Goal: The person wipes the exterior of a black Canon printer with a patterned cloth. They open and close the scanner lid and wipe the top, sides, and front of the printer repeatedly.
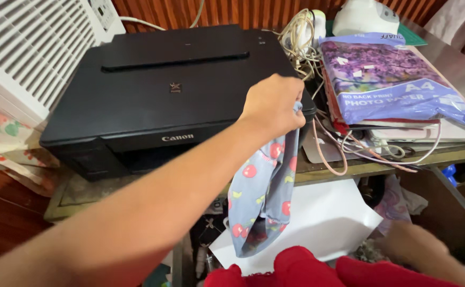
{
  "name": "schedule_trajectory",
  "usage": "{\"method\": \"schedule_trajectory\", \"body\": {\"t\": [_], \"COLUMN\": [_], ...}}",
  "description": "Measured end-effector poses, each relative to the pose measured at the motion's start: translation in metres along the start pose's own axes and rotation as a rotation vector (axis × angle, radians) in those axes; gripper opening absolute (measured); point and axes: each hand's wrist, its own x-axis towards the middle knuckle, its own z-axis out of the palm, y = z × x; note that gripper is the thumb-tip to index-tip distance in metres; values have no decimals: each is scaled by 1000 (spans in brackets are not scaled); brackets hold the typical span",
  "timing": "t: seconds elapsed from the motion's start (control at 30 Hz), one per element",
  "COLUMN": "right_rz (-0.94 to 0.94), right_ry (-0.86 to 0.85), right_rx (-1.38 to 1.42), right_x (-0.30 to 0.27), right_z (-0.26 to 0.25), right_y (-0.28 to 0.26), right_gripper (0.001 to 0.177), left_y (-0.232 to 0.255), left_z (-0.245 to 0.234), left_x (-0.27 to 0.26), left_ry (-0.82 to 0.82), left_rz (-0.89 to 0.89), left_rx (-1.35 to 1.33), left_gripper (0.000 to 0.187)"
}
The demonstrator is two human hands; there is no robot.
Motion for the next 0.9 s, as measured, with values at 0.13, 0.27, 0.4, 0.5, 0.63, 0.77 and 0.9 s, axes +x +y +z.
{"method": "schedule_trajectory", "body": {"t": [0.13,0.27,0.4,0.5,0.63,0.77,0.9], "right_rz": [-589,-1000,-1287,-1330,-1144,-743,-498], "right_ry": [46,-62,-230,-199,-167,-178,-139], "right_rx": [108,258,167,18,84,159,242], "right_x": [-55,-99,-115,-108,-84,-71,-77], "right_z": [10,22,28,29,13,0,-9], "right_y": [-127,-247,-309,-313,-258,-179,-131], "right_gripper": [23,24,51,44,38,39,38], "left_y": [-1,3,4,-7,-28,-30,-29], "left_z": [0,6,11,2,-21,-27,-23], "left_x": [14,13,-2,-18,-41,-47,-46], "left_ry": [-137,-162,-77,37,56,57,75], "left_rz": [1,-9,-15,18,-85,-164,-209], "left_rx": [46,35,-12,-12,23,-32,-44], "left_gripper": [26,19,20,19,17,18,19]}}
